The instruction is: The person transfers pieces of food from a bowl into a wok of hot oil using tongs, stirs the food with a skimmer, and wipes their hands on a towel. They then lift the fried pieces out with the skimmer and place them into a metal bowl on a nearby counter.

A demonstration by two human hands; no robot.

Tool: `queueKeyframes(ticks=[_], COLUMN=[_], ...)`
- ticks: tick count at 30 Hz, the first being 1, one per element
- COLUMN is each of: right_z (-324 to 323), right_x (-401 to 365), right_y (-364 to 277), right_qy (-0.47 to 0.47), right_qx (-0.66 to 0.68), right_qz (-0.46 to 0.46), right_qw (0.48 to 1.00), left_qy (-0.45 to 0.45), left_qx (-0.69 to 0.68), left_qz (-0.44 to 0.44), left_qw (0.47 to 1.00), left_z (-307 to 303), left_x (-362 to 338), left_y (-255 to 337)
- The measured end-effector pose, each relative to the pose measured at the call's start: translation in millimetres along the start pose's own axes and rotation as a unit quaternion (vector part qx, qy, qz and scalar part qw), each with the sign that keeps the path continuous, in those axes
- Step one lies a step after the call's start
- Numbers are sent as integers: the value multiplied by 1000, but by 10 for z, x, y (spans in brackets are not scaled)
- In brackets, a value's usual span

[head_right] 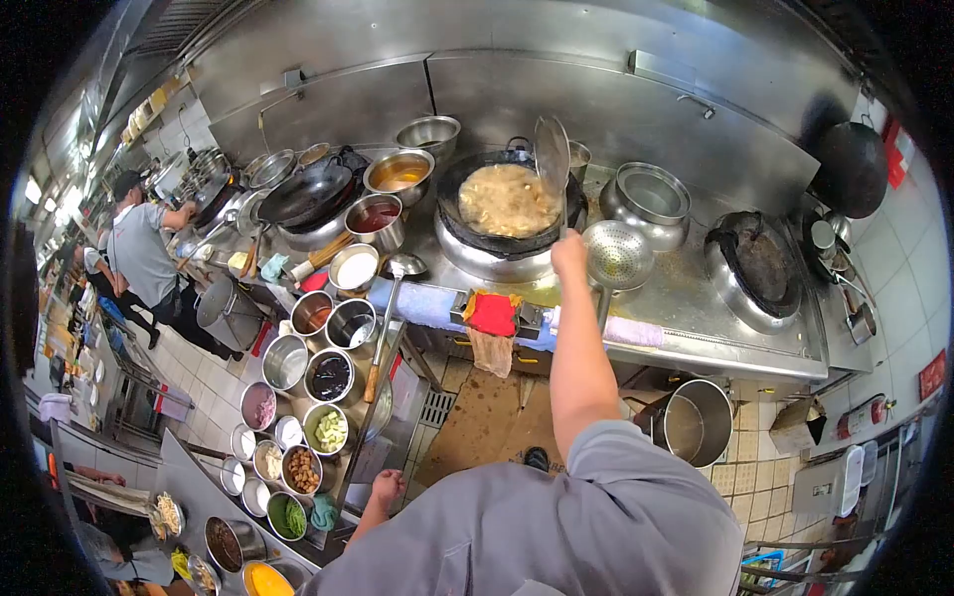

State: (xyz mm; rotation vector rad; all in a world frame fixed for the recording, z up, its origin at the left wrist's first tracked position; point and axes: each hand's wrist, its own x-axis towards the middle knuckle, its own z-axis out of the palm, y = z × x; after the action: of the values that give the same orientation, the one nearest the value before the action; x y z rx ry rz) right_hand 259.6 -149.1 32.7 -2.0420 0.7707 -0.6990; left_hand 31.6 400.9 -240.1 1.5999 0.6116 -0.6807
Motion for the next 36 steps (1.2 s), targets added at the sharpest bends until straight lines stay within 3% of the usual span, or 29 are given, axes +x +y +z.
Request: queueKeyframes(ticks=[1,2,3,5,7,8,9,11,13,15,17,22,23,24,26,27,28,29,30,31,33,34,36], right_z=[133,286,353,427,126,15,-117,-525,-630,-891,-1012,-1190,-1178,-1132,-1050,-1000,-951,-930,-950,-941,-874,-980,-1139], right_x=[-23,54,195,461,377,341,287,-150,-215,-627,-1034,-1597,-1682,-1737,-1829,-1873,-1921,-1950,-1961,-1987,-2041,-2153,-2489], right_y=[58,43,128,200,-94,-93,-66,-242,272,382,537,829,906,1009,1260,1436,1626,1770,1860,2102,2645,2594,2576], right_qy=[22,-82,-77,-182,-181,-152,-132,-45,68,88,88,80,78,61,17,18,-6,-32,-56,-58,37,6,30], right_qx=[-43,206,206,264,234,215,181,105,-33,-106,-105,-178,-178,-208,-215,-212,-210,-207,-176,-173,-72,96,199], right_qz=[-28,190,192,235,185,148,119,70,-58,-61,-44,51,56,52,55,56,47,38,98,102,134,304,378], right_qw=[998,956,956,918,937,953,967,991,995,989,990,979,979,975,975,975,977,977,978,978,988,948,904], left_qy=[-3,-5,-28,-54,-33,-74,-77,19,-9,-70,-96,-118,-132,-129,-166,-156,-123,-109,-94,-92,-68,-64,-94], left_qx=[19,24,3,-19,-33,63,68,103,170,269,323,263,531,720,705,505,230,292,352,357,234,237,315], left_qz=[-2,-5,11,33,25,13,9,-10,-7,39,76,-77,167,387,412,228,11,64,116,114,110,108,138], left_qw=[1000,1000,1000,998,999,995,995,994,985,960,938,954,820,562,552,818,965,948,924,923,964,963,934], left_z=[10,-26,-68,-116,-209,-375,-371,-334,-492,-675,-710,-832,-885,-919,-883,-732,-548,-428,-327,-191,122,178,285], left_x=[25,39,74,100,49,154,22,-365,-165,372,425,590,557,588,859,811,729,727,700,624,392,429,484], left_y=[-65,-193,-317,-441,-592,-732,-690,-563,-852,-1478,-1529,-1170,-914,-643,-274,-33,229,415,569,690,911,868,724])
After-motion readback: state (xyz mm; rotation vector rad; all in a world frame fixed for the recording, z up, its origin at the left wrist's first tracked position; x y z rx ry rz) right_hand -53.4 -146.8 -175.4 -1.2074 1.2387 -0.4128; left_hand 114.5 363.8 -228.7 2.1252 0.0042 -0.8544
